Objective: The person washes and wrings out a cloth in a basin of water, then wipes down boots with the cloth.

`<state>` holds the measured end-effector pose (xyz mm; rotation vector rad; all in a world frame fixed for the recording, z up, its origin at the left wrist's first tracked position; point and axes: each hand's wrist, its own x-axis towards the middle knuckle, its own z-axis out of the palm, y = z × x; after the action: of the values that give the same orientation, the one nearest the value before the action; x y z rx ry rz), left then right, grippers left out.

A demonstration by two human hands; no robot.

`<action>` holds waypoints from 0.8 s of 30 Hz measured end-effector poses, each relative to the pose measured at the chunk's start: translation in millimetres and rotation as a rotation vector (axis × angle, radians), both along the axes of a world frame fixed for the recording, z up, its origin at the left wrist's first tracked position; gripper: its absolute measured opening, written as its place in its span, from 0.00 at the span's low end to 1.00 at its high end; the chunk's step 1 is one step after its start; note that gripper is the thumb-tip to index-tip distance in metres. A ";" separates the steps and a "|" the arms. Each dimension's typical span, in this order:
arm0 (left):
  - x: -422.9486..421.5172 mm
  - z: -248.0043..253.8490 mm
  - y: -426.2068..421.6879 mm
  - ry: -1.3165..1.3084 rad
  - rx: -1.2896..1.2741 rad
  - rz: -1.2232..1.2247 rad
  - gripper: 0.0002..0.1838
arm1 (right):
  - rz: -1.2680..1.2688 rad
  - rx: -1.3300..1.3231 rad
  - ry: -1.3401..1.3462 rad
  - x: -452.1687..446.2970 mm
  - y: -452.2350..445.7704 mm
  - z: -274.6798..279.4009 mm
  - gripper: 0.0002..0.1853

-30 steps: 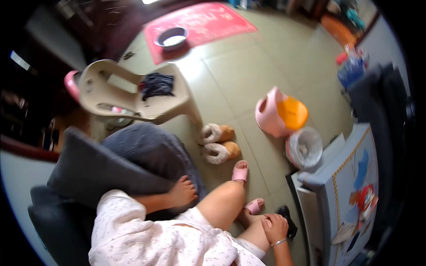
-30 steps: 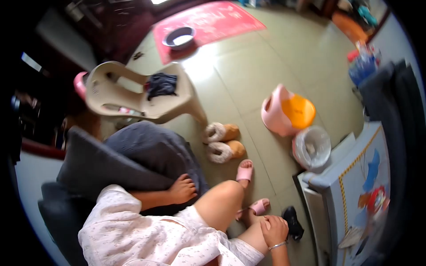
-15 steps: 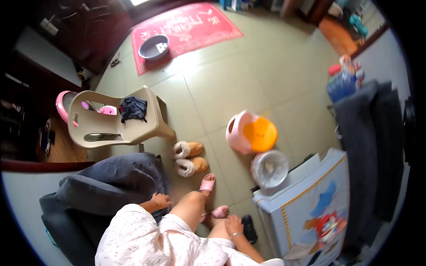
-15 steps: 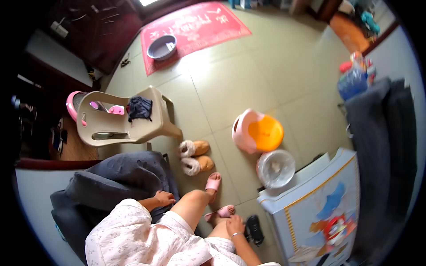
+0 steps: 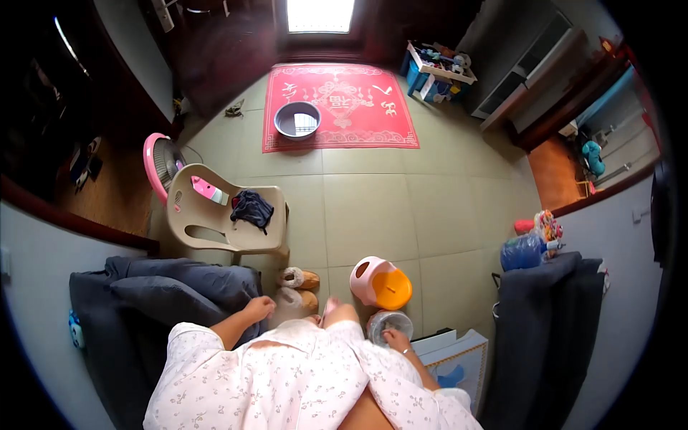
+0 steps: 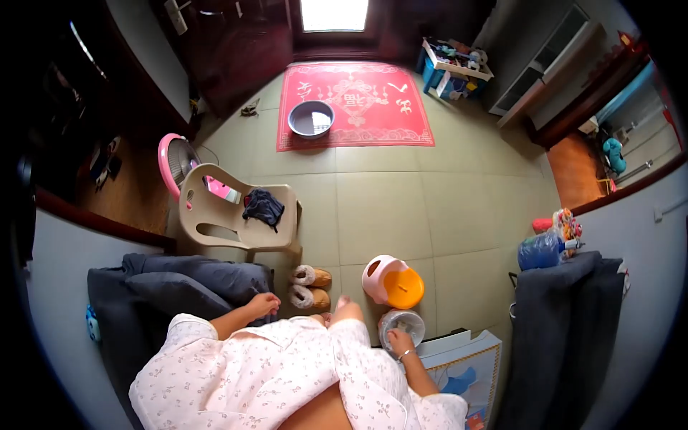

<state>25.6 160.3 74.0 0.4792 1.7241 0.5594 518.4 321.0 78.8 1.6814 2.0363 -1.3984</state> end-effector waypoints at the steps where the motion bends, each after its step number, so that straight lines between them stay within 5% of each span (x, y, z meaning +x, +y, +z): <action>1: -0.7 17.6 15.9 0.026 0.008 -0.005 0.10 | 0.041 0.024 -0.004 2.2 18.0 8.1 0.16; 4: -6.9 40.2 54.9 -0.015 0.080 0.071 0.11 | 0.103 -0.038 -0.046 6.7 71.8 8.3 0.17; 7: -20.6 34.9 100.4 0.026 0.114 0.080 0.10 | 0.069 -0.086 0.062 51.9 128.0 -102.9 0.16; 10: -27.9 27.1 153.7 0.104 0.148 0.131 0.08 | 0.376 -0.116 -0.099 74.3 203.5 -166.2 0.23; 11: -34.8 32.1 177.2 0.099 0.121 0.183 0.09 | 0.267 -0.182 -0.225 81.6 234.1 -213.2 0.25; 13: -42.7 36.0 203.9 -0.082 0.138 0.346 0.10 | 0.855 -0.138 -0.455 28.3 318.8 -156.9 0.22; 14: -45.1 52.6 223.0 -0.074 0.129 0.359 0.11 | 0.901 -0.074 -0.439 -17.2 362.8 -97.1 0.21; 16: -53.6 58.8 246.0 -0.003 0.221 0.462 0.10 | 0.837 0.101 -0.422 -105.3 435.6 4.3 0.18; 24: -77.1 29.0 246.3 -0.017 0.056 0.835 0.10 | 0.856 0.387 -0.144 -402.7 605.1 88.8 0.13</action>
<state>-51.5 406.6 103.0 -0.2435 1.8580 1.1935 115.7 926.1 167.6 0.7415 2.5587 -0.6082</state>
